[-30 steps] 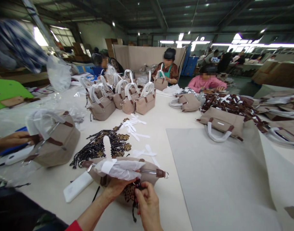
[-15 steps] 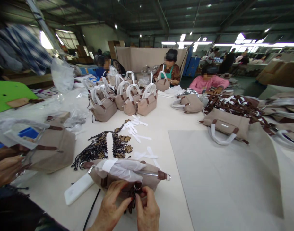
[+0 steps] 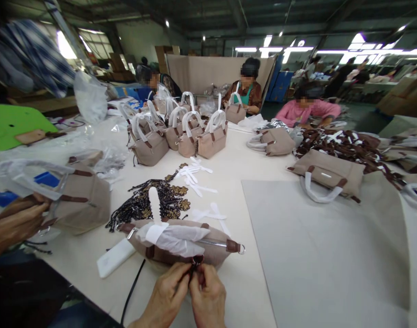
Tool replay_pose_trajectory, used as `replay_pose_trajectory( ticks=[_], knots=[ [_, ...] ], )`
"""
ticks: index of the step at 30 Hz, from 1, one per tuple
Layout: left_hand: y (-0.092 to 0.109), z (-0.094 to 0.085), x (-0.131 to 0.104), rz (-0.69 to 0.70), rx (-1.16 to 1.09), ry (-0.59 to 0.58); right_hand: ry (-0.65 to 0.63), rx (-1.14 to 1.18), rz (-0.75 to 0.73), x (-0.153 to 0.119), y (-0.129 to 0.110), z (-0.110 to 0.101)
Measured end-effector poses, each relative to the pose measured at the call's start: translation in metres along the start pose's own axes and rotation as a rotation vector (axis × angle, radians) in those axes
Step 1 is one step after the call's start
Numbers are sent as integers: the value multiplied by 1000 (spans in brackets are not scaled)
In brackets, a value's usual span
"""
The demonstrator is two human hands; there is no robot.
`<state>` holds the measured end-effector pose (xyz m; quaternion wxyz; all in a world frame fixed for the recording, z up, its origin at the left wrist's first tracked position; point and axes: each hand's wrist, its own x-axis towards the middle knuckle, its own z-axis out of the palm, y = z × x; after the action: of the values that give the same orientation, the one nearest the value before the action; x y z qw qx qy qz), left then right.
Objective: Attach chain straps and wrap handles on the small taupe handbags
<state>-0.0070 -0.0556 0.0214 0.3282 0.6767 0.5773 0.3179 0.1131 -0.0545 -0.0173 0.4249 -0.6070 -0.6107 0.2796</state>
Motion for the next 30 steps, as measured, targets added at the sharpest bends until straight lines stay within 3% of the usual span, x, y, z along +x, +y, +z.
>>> replay_pose_trajectory(
  ticks=[6,12,16,18,20,23,25,27,30],
  knots=[
    [8,-7,4,-85,-10,1,-4,-73,-49,-12,-9,-8],
    [7,-17,4,-61,167,111,-112,108,197,-13,-6,-19],
    [1,-17,0,17,306,129,-142,-24,35,-9,-6,-37],
    [2,-17,-2,-6,257,169,-73,-47,-74,-7,-5,-47],
    [6,-19,-2,-116,103,255,100,-39,-106,-2,-2,-58],
    [20,-24,6,-288,-373,316,293,-27,21,17,5,-73],
    [34,-28,17,-314,-774,337,269,64,180,34,8,-77],
    [51,-34,30,-303,-1090,369,156,222,332,47,8,-75],
    [77,-45,53,-311,-1339,439,46,391,443,54,2,-66]
  ],
)
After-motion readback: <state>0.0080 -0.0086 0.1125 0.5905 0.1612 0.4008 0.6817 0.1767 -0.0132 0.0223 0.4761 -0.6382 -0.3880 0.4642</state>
